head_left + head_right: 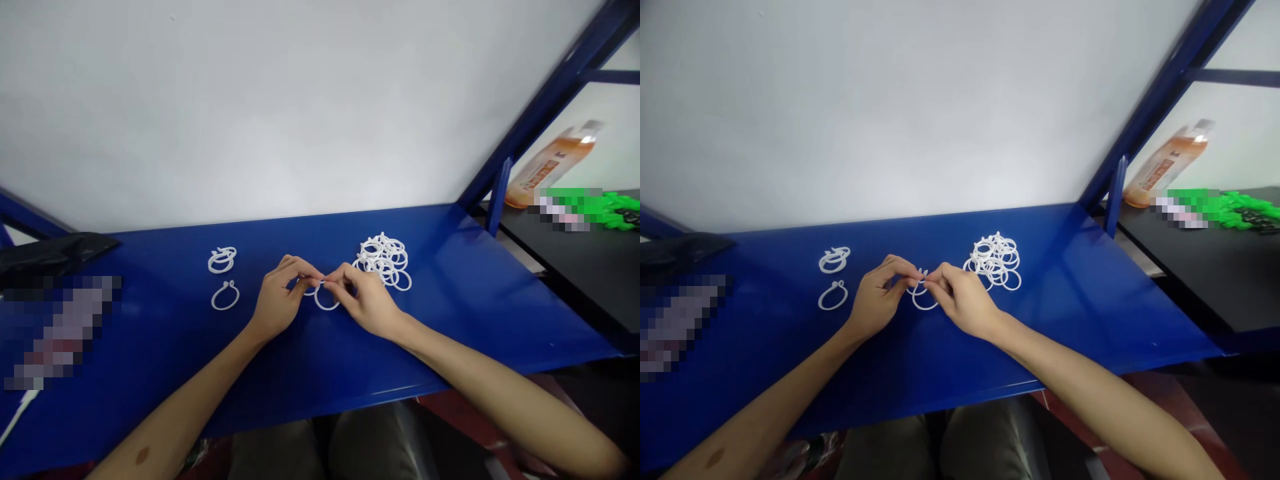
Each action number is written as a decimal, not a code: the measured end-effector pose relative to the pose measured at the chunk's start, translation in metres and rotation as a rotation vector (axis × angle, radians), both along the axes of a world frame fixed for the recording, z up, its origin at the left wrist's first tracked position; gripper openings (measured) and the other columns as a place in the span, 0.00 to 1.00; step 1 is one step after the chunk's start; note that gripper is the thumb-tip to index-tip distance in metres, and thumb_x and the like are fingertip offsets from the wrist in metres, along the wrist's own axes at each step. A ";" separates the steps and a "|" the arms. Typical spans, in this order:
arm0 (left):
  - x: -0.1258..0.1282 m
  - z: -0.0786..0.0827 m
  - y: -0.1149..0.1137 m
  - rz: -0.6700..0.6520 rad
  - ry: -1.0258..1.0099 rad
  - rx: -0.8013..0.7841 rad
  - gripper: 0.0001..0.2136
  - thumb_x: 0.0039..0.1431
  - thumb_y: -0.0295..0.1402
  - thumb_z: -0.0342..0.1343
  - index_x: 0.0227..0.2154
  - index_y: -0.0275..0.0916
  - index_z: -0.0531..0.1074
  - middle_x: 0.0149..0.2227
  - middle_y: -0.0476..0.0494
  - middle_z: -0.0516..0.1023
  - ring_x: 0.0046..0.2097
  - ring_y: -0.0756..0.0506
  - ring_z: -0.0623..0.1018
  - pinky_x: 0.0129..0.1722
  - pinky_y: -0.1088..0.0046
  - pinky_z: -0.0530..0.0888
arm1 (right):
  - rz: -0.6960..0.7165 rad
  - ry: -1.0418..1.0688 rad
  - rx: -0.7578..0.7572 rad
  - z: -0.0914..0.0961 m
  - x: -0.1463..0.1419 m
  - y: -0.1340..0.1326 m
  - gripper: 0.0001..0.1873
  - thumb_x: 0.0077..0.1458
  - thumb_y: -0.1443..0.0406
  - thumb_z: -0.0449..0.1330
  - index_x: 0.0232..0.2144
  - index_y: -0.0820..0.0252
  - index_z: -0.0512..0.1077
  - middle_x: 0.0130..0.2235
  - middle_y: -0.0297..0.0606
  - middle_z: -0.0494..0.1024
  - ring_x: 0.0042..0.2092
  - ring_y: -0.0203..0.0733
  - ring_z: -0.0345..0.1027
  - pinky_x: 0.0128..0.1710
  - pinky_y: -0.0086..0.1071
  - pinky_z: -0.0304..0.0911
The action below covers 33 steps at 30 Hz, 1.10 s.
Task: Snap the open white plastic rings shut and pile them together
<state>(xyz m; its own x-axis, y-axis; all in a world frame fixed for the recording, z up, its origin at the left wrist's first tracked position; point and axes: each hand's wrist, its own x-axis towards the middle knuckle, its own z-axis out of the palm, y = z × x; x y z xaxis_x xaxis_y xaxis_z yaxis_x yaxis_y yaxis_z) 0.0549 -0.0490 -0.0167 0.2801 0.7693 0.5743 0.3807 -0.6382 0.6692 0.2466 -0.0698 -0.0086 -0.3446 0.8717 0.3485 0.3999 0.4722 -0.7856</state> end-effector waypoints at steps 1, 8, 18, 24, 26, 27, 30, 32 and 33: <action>0.000 -0.001 -0.001 -0.003 -0.018 -0.022 0.09 0.66 0.36 0.55 0.31 0.42 0.76 0.30 0.49 0.77 0.34 0.47 0.72 0.37 0.70 0.69 | 0.017 0.027 -0.034 0.001 0.000 -0.001 0.08 0.65 0.61 0.55 0.35 0.59 0.70 0.24 0.30 0.71 0.24 0.33 0.62 0.25 0.29 0.57; -0.005 -0.007 -0.003 -0.024 -0.045 -0.142 0.09 0.65 0.39 0.55 0.31 0.42 0.75 0.28 0.50 0.75 0.33 0.48 0.74 0.36 0.72 0.71 | 0.096 0.071 -0.065 0.002 0.000 -0.007 0.09 0.64 0.61 0.58 0.33 0.58 0.71 0.27 0.31 0.74 0.26 0.33 0.64 0.27 0.28 0.60; -0.002 -0.011 0.010 0.183 0.387 -0.155 0.14 0.61 0.40 0.59 0.47 0.42 0.72 0.44 0.44 0.77 0.46 0.41 0.73 0.48 0.61 0.68 | -0.190 -0.305 0.326 0.014 0.048 0.037 0.08 0.64 0.66 0.56 0.37 0.59 0.77 0.39 0.42 0.78 0.42 0.45 0.69 0.44 0.40 0.64; -0.001 -0.019 0.013 0.178 0.615 -0.112 0.11 0.63 0.37 0.56 0.47 0.42 0.73 0.46 0.43 0.74 0.49 0.39 0.70 0.48 0.59 0.63 | -0.500 -0.477 0.213 0.020 0.101 0.063 0.10 0.61 0.64 0.58 0.34 0.56 0.80 0.35 0.40 0.79 0.37 0.46 0.69 0.42 0.43 0.63; -0.002 -0.018 0.014 0.177 0.603 -0.133 0.10 0.63 0.37 0.56 0.45 0.42 0.73 0.45 0.43 0.74 0.49 0.39 0.70 0.47 0.60 0.63 | -0.492 -0.517 0.206 0.018 0.107 0.064 0.11 0.61 0.64 0.57 0.35 0.56 0.81 0.35 0.40 0.80 0.36 0.45 0.70 0.44 0.45 0.63; -0.002 -0.017 0.014 0.176 0.593 -0.140 0.09 0.63 0.37 0.57 0.44 0.42 0.73 0.45 0.44 0.74 0.48 0.40 0.70 0.48 0.60 0.63 | -0.472 -0.531 0.200 0.017 0.109 0.064 0.12 0.62 0.64 0.56 0.35 0.57 0.81 0.35 0.40 0.80 0.36 0.45 0.70 0.45 0.45 0.62; 0.000 -0.016 0.016 0.166 0.559 -0.149 0.06 0.63 0.35 0.57 0.40 0.42 0.73 0.42 0.45 0.74 0.47 0.41 0.72 0.47 0.62 0.62 | -0.405 -0.548 0.177 0.013 0.109 0.065 0.11 0.61 0.64 0.57 0.35 0.57 0.80 0.37 0.39 0.81 0.37 0.44 0.72 0.48 0.47 0.61; 0.001 -0.015 0.016 0.162 0.536 -0.151 0.04 0.62 0.35 0.57 0.37 0.41 0.71 0.41 0.47 0.74 0.44 0.43 0.73 0.46 0.63 0.62 | -0.417 -0.534 0.180 0.012 0.108 0.066 0.10 0.61 0.63 0.58 0.36 0.57 0.80 0.38 0.40 0.81 0.38 0.45 0.72 0.48 0.47 0.60; 0.002 -0.015 0.016 0.162 0.529 -0.153 0.04 0.62 0.34 0.58 0.37 0.40 0.71 0.40 0.47 0.74 0.41 0.44 0.74 0.46 0.64 0.62 | -0.438 -0.521 0.188 0.012 0.106 0.066 0.10 0.60 0.63 0.58 0.36 0.57 0.80 0.38 0.40 0.81 0.39 0.46 0.71 0.47 0.47 0.61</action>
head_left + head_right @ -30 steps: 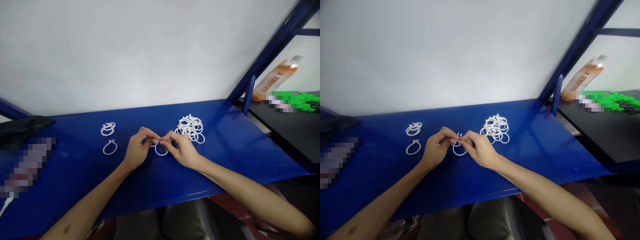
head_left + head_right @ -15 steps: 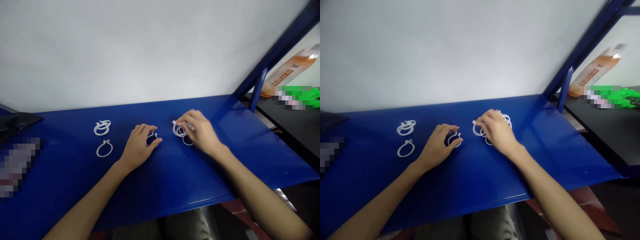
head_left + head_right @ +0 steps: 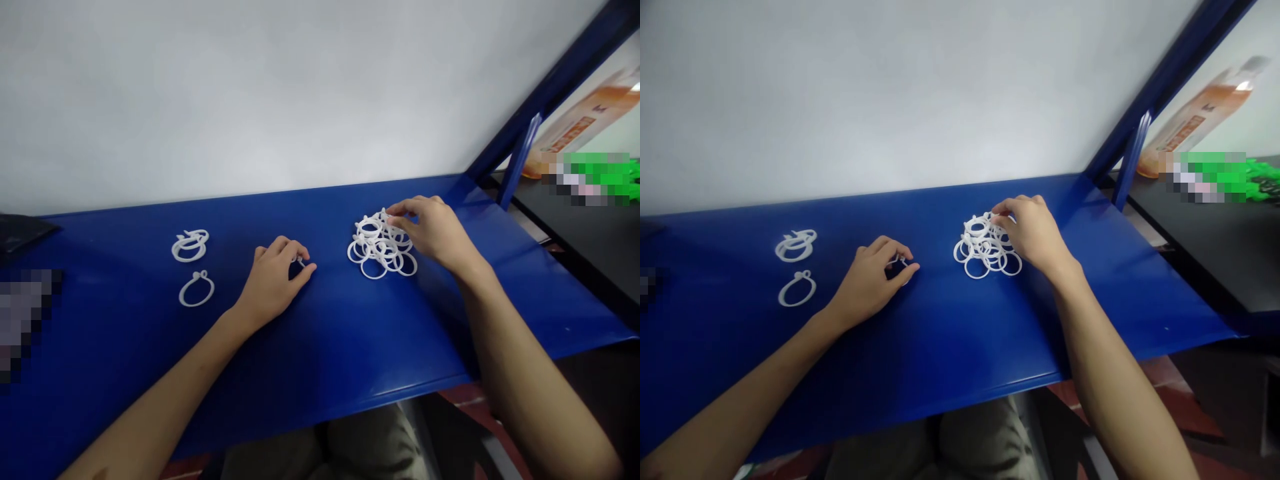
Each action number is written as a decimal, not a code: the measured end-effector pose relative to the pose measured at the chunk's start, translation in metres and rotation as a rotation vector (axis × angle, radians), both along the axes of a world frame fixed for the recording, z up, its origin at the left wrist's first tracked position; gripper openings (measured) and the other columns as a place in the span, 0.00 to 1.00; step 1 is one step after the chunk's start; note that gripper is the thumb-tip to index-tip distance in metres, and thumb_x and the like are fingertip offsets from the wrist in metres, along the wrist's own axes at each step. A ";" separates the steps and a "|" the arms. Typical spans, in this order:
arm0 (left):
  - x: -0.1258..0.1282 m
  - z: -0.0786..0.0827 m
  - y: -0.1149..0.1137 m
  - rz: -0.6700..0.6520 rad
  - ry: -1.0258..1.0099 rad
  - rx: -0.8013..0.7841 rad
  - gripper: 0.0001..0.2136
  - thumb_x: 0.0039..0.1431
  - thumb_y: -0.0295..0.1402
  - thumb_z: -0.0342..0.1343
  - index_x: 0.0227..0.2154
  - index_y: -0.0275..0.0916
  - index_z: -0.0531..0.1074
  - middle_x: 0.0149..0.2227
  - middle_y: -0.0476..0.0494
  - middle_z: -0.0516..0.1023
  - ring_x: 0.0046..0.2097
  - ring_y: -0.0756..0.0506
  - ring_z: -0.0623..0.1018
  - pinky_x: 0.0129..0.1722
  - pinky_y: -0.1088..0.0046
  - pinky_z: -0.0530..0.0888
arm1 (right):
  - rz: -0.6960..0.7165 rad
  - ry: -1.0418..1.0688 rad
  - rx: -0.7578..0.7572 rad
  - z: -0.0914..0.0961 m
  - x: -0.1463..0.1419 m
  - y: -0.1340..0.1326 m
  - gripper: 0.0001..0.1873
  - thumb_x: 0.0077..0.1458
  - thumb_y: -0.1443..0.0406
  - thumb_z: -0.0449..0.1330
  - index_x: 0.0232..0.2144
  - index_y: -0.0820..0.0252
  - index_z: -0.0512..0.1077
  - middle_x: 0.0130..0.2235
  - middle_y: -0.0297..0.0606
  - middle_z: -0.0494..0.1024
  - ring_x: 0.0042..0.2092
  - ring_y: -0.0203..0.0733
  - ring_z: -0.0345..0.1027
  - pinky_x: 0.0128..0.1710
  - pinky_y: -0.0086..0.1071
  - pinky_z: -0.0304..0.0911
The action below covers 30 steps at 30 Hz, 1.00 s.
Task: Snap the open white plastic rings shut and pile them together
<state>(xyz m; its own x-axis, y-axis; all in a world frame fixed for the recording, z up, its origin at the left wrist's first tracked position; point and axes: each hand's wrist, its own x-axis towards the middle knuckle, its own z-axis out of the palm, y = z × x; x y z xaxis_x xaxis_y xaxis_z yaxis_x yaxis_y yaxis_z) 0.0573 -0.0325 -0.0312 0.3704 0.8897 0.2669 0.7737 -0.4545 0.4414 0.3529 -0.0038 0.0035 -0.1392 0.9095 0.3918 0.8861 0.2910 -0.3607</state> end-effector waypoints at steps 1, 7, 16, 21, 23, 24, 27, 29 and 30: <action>0.001 0.000 0.000 0.002 -0.006 -0.004 0.04 0.62 0.34 0.58 0.36 0.40 0.70 0.38 0.48 0.74 0.38 0.46 0.74 0.45 0.64 0.62 | -0.015 0.011 0.020 0.000 -0.002 0.000 0.10 0.61 0.63 0.58 0.36 0.58 0.79 0.37 0.40 0.81 0.39 0.46 0.71 0.46 0.46 0.61; 0.003 -0.001 0.000 0.002 -0.061 -0.004 0.04 0.62 0.34 0.57 0.37 0.41 0.69 0.21 0.58 0.68 0.25 0.50 0.69 0.42 0.66 0.61 | 0.017 0.032 0.219 0.002 -0.030 -0.013 0.12 0.65 0.62 0.55 0.36 0.58 0.77 0.36 0.41 0.79 0.39 0.47 0.67 0.44 0.45 0.62; 0.008 0.016 -0.025 -0.136 -0.645 -0.120 0.11 0.69 0.38 0.48 0.50 0.43 0.67 0.30 0.53 0.75 0.31 0.50 0.74 0.35 0.73 0.69 | 0.500 0.199 -0.018 -0.006 -0.097 -0.059 0.14 0.66 0.57 0.55 0.48 0.59 0.70 0.40 0.41 0.78 0.41 0.45 0.70 0.42 0.39 0.67; 0.007 0.020 -0.035 -0.185 -0.710 -0.163 0.09 0.69 0.40 0.50 0.46 0.45 0.71 0.40 0.49 0.77 0.39 0.50 0.76 0.41 0.74 0.71 | 0.515 0.412 -0.125 -0.013 -0.104 -0.066 0.09 0.68 0.61 0.53 0.46 0.58 0.68 0.34 0.35 0.77 0.33 0.36 0.72 0.34 0.31 0.66; 0.006 0.021 -0.035 -0.185 -0.723 -0.196 0.09 0.66 0.41 0.54 0.44 0.44 0.73 0.41 0.49 0.78 0.38 0.50 0.76 0.40 0.74 0.72 | 0.478 0.487 -0.127 -0.014 -0.104 -0.066 0.10 0.68 0.61 0.52 0.48 0.58 0.67 0.32 0.32 0.76 0.31 0.35 0.71 0.32 0.29 0.66; 0.005 0.022 -0.034 -0.183 -0.739 -0.220 0.10 0.65 0.41 0.55 0.44 0.44 0.74 0.41 0.48 0.78 0.38 0.50 0.76 0.39 0.74 0.72 | 0.461 0.514 -0.125 -0.014 -0.104 -0.066 0.10 0.68 0.61 0.52 0.49 0.57 0.66 0.31 0.31 0.75 0.30 0.34 0.71 0.31 0.29 0.66; 0.002 0.024 -0.030 -0.176 -0.778 -0.309 0.12 0.63 0.43 0.57 0.43 0.43 0.75 0.41 0.46 0.79 0.38 0.48 0.76 0.39 0.72 0.73 | 0.434 0.533 -0.127 -0.012 -0.103 -0.066 0.09 0.67 0.61 0.54 0.46 0.57 0.67 0.28 0.30 0.75 0.29 0.34 0.70 0.30 0.29 0.65; -0.001 0.025 -0.027 -0.168 -0.782 -0.342 0.13 0.62 0.45 0.57 0.41 0.42 0.77 0.39 0.46 0.80 0.36 0.48 0.76 0.38 0.71 0.72 | 0.438 0.521 -0.136 -0.010 -0.103 -0.066 0.07 0.67 0.61 0.55 0.42 0.57 0.70 0.28 0.31 0.76 0.28 0.34 0.70 0.28 0.28 0.65; -0.002 0.024 -0.026 -0.162 -0.783 -0.347 0.14 0.62 0.46 0.58 0.39 0.42 0.77 0.37 0.46 0.80 0.35 0.48 0.76 0.37 0.71 0.72 | 0.445 0.516 -0.139 -0.009 -0.103 -0.067 0.07 0.67 0.60 0.55 0.41 0.57 0.70 0.28 0.31 0.76 0.28 0.33 0.70 0.28 0.28 0.65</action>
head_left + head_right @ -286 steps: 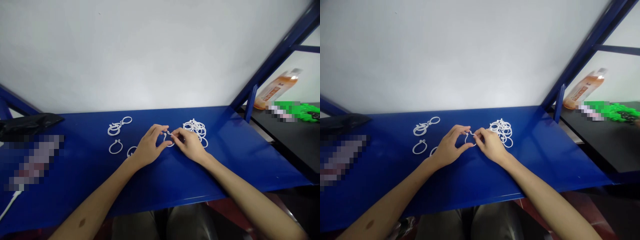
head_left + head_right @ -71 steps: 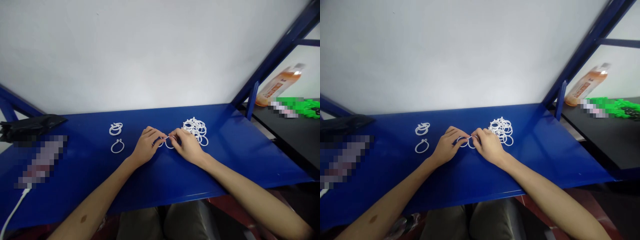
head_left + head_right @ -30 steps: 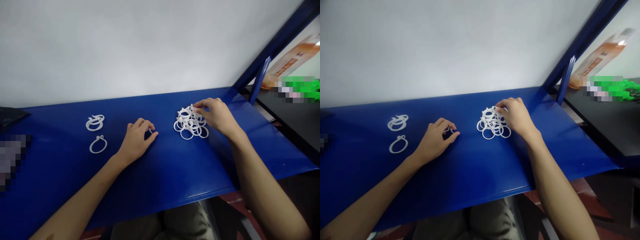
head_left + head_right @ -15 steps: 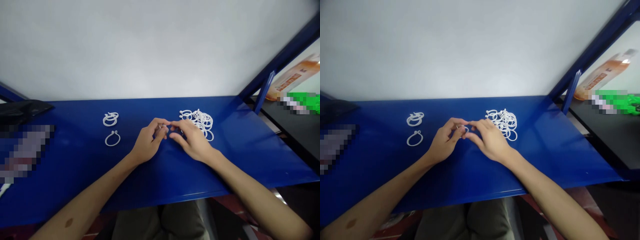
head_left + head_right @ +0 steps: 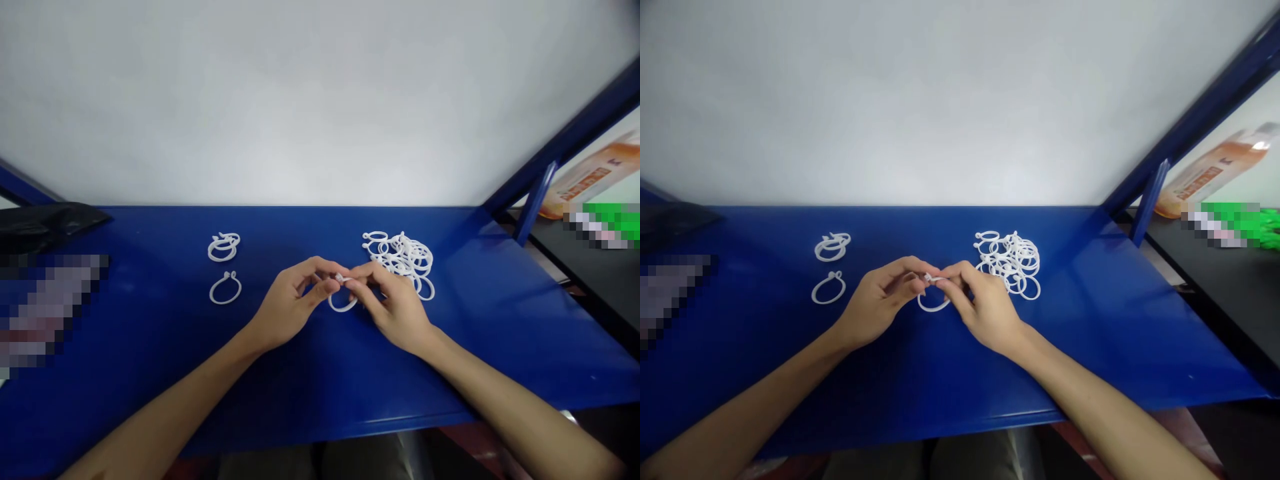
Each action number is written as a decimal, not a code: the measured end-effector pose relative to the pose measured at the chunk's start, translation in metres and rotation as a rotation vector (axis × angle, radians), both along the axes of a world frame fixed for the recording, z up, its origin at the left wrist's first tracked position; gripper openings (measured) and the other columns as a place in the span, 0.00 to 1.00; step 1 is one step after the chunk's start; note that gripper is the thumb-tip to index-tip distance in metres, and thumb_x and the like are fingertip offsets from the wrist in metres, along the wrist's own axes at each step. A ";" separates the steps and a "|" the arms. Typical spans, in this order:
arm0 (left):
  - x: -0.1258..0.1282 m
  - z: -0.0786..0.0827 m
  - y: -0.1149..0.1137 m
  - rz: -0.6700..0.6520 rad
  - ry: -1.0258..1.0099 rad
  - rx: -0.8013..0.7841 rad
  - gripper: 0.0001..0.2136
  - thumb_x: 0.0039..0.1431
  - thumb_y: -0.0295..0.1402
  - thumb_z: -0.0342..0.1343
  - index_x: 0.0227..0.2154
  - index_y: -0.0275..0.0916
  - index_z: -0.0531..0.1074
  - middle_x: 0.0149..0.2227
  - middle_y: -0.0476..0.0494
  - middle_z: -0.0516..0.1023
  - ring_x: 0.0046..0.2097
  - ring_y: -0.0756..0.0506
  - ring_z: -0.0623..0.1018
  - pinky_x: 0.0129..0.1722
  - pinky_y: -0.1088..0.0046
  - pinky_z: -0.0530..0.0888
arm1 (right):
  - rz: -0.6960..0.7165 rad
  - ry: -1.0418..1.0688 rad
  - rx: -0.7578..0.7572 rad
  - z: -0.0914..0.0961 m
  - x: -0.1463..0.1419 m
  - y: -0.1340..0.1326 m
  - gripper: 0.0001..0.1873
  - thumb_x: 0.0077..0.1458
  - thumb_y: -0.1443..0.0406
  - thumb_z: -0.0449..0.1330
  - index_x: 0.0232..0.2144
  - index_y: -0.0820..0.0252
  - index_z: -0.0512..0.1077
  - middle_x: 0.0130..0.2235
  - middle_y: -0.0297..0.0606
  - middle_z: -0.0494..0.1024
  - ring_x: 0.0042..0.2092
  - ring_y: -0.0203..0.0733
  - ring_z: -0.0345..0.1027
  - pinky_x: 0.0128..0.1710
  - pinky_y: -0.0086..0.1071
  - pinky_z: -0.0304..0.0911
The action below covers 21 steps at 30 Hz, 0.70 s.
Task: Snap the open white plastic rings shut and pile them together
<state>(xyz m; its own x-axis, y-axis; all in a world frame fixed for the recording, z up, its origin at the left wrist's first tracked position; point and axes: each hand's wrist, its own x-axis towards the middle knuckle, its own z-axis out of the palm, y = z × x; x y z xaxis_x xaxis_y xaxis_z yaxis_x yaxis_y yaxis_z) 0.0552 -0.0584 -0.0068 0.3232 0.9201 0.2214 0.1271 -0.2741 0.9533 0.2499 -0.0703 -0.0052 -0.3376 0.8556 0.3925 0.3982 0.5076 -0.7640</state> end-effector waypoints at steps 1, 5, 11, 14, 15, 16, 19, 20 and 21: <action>-0.001 -0.001 0.001 0.001 -0.002 -0.004 0.14 0.61 0.47 0.59 0.37 0.42 0.78 0.35 0.47 0.80 0.34 0.48 0.75 0.36 0.72 0.71 | 0.010 -0.005 -0.003 0.001 0.000 0.000 0.08 0.67 0.60 0.55 0.40 0.57 0.71 0.28 0.31 0.77 0.27 0.33 0.70 0.27 0.28 0.64; -0.002 -0.007 0.005 -0.009 -0.021 -0.027 0.13 0.58 0.47 0.62 0.32 0.41 0.76 0.31 0.49 0.79 0.33 0.49 0.75 0.34 0.73 0.69 | 0.032 -0.076 -0.003 0.001 0.001 0.000 0.09 0.67 0.61 0.55 0.42 0.58 0.72 0.31 0.34 0.78 0.30 0.35 0.71 0.28 0.29 0.65; 0.000 -0.012 0.009 0.165 0.049 -0.025 0.16 0.58 0.48 0.61 0.29 0.39 0.71 0.28 0.51 0.75 0.29 0.51 0.70 0.31 0.75 0.66 | 0.000 -0.184 0.230 -0.005 0.001 0.000 0.19 0.62 0.57 0.61 0.52 0.57 0.67 0.50 0.46 0.73 0.44 0.45 0.70 0.42 0.40 0.70; -0.001 -0.011 0.009 0.177 0.075 -0.039 0.17 0.57 0.49 0.62 0.28 0.39 0.69 0.27 0.51 0.73 0.28 0.51 0.69 0.29 0.75 0.65 | 0.033 -0.162 0.213 -0.009 -0.001 -0.001 0.11 0.63 0.60 0.60 0.46 0.56 0.68 0.40 0.39 0.75 0.37 0.39 0.71 0.37 0.35 0.70; -0.002 -0.010 0.009 0.176 0.069 -0.040 0.18 0.56 0.49 0.62 0.28 0.39 0.68 0.27 0.51 0.73 0.28 0.51 0.69 0.29 0.75 0.65 | 0.024 -0.144 0.195 -0.010 -0.001 -0.001 0.09 0.64 0.62 0.59 0.45 0.56 0.68 0.37 0.37 0.75 0.35 0.37 0.71 0.35 0.33 0.70; -0.002 -0.009 0.009 0.174 0.060 -0.040 0.18 0.56 0.49 0.62 0.28 0.39 0.68 0.27 0.51 0.73 0.29 0.51 0.69 0.29 0.75 0.65 | 0.002 -0.125 0.181 -0.010 -0.001 -0.001 0.08 0.65 0.63 0.58 0.46 0.56 0.68 0.35 0.35 0.75 0.33 0.36 0.70 0.33 0.32 0.69; -0.005 -0.004 0.009 0.127 0.044 -0.045 0.17 0.57 0.49 0.61 0.28 0.39 0.68 0.26 0.51 0.71 0.28 0.51 0.68 0.28 0.75 0.64 | -0.077 -0.102 0.203 -0.008 0.000 0.001 0.09 0.65 0.66 0.55 0.48 0.57 0.68 0.34 0.35 0.76 0.33 0.37 0.71 0.32 0.31 0.68; -0.006 -0.003 0.008 0.101 0.048 -0.052 0.17 0.58 0.48 0.61 0.27 0.39 0.68 0.26 0.52 0.70 0.28 0.52 0.67 0.28 0.75 0.63 | -0.089 -0.105 0.223 -0.007 0.001 0.001 0.09 0.65 0.67 0.54 0.47 0.57 0.68 0.35 0.36 0.76 0.33 0.37 0.71 0.32 0.31 0.68; -0.006 -0.003 0.008 0.080 0.054 -0.063 0.17 0.58 0.48 0.61 0.27 0.39 0.68 0.26 0.52 0.70 0.27 0.52 0.66 0.28 0.75 0.63 | -0.088 -0.113 0.240 -0.006 0.001 0.002 0.09 0.65 0.67 0.54 0.47 0.57 0.69 0.35 0.36 0.76 0.33 0.37 0.71 0.33 0.32 0.68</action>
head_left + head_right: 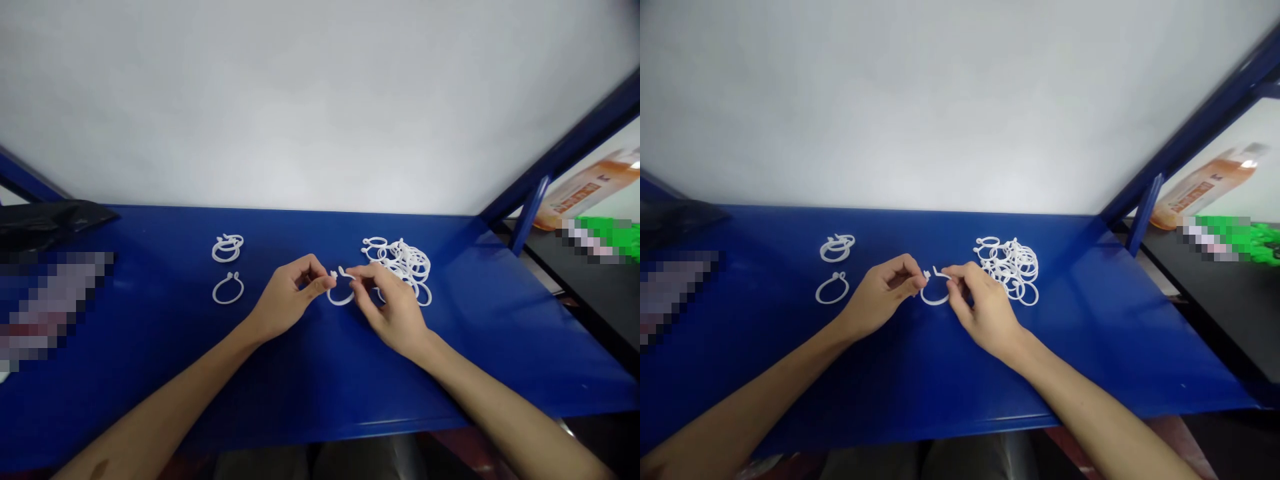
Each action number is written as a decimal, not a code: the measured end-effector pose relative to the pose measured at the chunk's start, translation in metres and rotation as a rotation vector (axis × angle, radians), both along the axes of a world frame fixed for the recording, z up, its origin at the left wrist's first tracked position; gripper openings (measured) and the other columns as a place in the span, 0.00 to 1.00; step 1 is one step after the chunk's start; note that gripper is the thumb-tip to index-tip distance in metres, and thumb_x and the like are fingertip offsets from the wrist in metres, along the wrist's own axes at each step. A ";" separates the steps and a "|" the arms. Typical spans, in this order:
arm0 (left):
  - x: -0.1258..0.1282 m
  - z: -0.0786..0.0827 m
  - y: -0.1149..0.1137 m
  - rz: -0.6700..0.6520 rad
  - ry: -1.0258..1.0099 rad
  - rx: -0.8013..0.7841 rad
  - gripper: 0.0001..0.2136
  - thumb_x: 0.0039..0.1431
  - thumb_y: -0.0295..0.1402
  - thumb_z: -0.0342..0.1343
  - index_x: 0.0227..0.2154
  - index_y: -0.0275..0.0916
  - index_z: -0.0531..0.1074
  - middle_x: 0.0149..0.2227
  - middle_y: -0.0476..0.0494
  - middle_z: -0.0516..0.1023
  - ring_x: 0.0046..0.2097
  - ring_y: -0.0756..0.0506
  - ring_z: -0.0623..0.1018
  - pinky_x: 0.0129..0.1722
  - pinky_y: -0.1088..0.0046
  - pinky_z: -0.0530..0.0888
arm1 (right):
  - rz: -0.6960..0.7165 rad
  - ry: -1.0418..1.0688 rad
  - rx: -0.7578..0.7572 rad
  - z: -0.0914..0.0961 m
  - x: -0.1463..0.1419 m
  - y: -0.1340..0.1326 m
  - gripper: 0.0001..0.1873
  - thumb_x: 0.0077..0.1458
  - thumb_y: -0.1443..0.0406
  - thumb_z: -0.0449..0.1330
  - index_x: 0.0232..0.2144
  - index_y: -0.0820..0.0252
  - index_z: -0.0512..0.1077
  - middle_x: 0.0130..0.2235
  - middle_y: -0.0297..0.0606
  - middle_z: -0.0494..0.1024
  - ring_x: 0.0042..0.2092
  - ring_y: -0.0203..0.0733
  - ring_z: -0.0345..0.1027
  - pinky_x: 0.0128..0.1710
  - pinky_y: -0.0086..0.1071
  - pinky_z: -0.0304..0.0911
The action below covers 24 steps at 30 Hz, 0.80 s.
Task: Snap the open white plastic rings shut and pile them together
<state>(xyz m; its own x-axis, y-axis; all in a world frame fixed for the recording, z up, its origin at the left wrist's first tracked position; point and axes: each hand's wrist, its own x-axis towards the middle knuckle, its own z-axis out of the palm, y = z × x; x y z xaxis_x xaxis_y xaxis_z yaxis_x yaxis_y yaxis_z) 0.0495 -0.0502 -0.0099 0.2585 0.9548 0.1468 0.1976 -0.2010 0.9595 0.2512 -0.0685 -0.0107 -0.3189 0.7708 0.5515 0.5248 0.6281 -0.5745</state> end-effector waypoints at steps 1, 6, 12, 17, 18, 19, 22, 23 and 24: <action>0.000 -0.001 0.000 -0.015 0.002 -0.015 0.16 0.58 0.47 0.61 0.27 0.39 0.68 0.25 0.53 0.69 0.27 0.52 0.66 0.27 0.75 0.63 | 0.010 -0.011 0.008 0.001 0.000 0.001 0.08 0.65 0.68 0.54 0.46 0.57 0.70 0.35 0.36 0.75 0.33 0.36 0.71 0.33 0.32 0.68; 0.002 -0.010 0.002 -0.085 -0.041 -0.067 0.13 0.57 0.44 0.62 0.33 0.40 0.69 0.28 0.52 0.71 0.28 0.52 0.68 0.29 0.75 0.65 | 0.075 0.002 -0.102 0.003 0.001 0.002 0.05 0.65 0.65 0.55 0.37 0.58 0.71 0.31 0.34 0.73 0.30 0.35 0.67 0.30 0.31 0.65; 0.000 -0.012 0.000 -0.163 0.010 -0.029 0.05 0.58 0.34 0.59 0.31 0.40 0.70 0.27 0.53 0.73 0.30 0.51 0.71 0.31 0.74 0.66 | 0.193 0.043 -0.277 0.007 0.004 0.002 0.09 0.65 0.62 0.57 0.32 0.58 0.71 0.32 0.36 0.75 0.32 0.36 0.68 0.33 0.32 0.64; 0.000 -0.011 -0.004 -0.204 0.085 0.050 0.06 0.60 0.34 0.56 0.29 0.40 0.69 0.27 0.52 0.73 0.30 0.50 0.71 0.31 0.74 0.66 | 0.275 0.016 -0.328 0.008 0.006 0.003 0.08 0.65 0.64 0.57 0.33 0.58 0.74 0.33 0.36 0.76 0.33 0.36 0.69 0.33 0.32 0.64; 0.001 -0.011 -0.004 -0.202 0.088 0.078 0.08 0.61 0.36 0.57 0.28 0.40 0.69 0.27 0.52 0.73 0.30 0.50 0.71 0.31 0.74 0.66 | 0.266 0.018 -0.339 0.008 0.005 0.003 0.08 0.65 0.63 0.57 0.33 0.58 0.74 0.32 0.35 0.76 0.32 0.36 0.69 0.32 0.31 0.64; 0.002 -0.011 -0.004 -0.192 0.091 0.107 0.09 0.62 0.38 0.56 0.28 0.40 0.69 0.27 0.52 0.72 0.30 0.50 0.70 0.30 0.74 0.65 | 0.251 0.021 -0.346 0.007 0.005 0.004 0.09 0.65 0.63 0.58 0.33 0.58 0.74 0.31 0.35 0.76 0.31 0.35 0.69 0.31 0.30 0.64; 0.006 -0.011 -0.004 -0.153 0.096 0.182 0.13 0.64 0.42 0.55 0.28 0.40 0.69 0.28 0.51 0.71 0.30 0.51 0.69 0.30 0.75 0.64 | 0.212 0.024 -0.318 0.006 0.006 0.006 0.09 0.65 0.62 0.57 0.34 0.59 0.74 0.30 0.34 0.77 0.30 0.35 0.69 0.30 0.30 0.64; 0.006 -0.012 -0.004 -0.148 0.102 0.197 0.13 0.65 0.43 0.54 0.29 0.40 0.69 0.28 0.51 0.71 0.30 0.51 0.69 0.31 0.74 0.65 | 0.208 0.021 -0.291 0.006 0.006 0.006 0.09 0.65 0.62 0.57 0.34 0.59 0.74 0.31 0.35 0.77 0.31 0.35 0.69 0.31 0.30 0.65; 0.007 -0.012 -0.004 -0.150 0.108 0.207 0.13 0.65 0.43 0.53 0.29 0.40 0.69 0.28 0.51 0.72 0.30 0.51 0.69 0.31 0.74 0.65 | 0.208 0.013 -0.260 0.006 0.007 0.006 0.09 0.65 0.62 0.57 0.35 0.58 0.75 0.32 0.36 0.78 0.32 0.36 0.70 0.33 0.31 0.66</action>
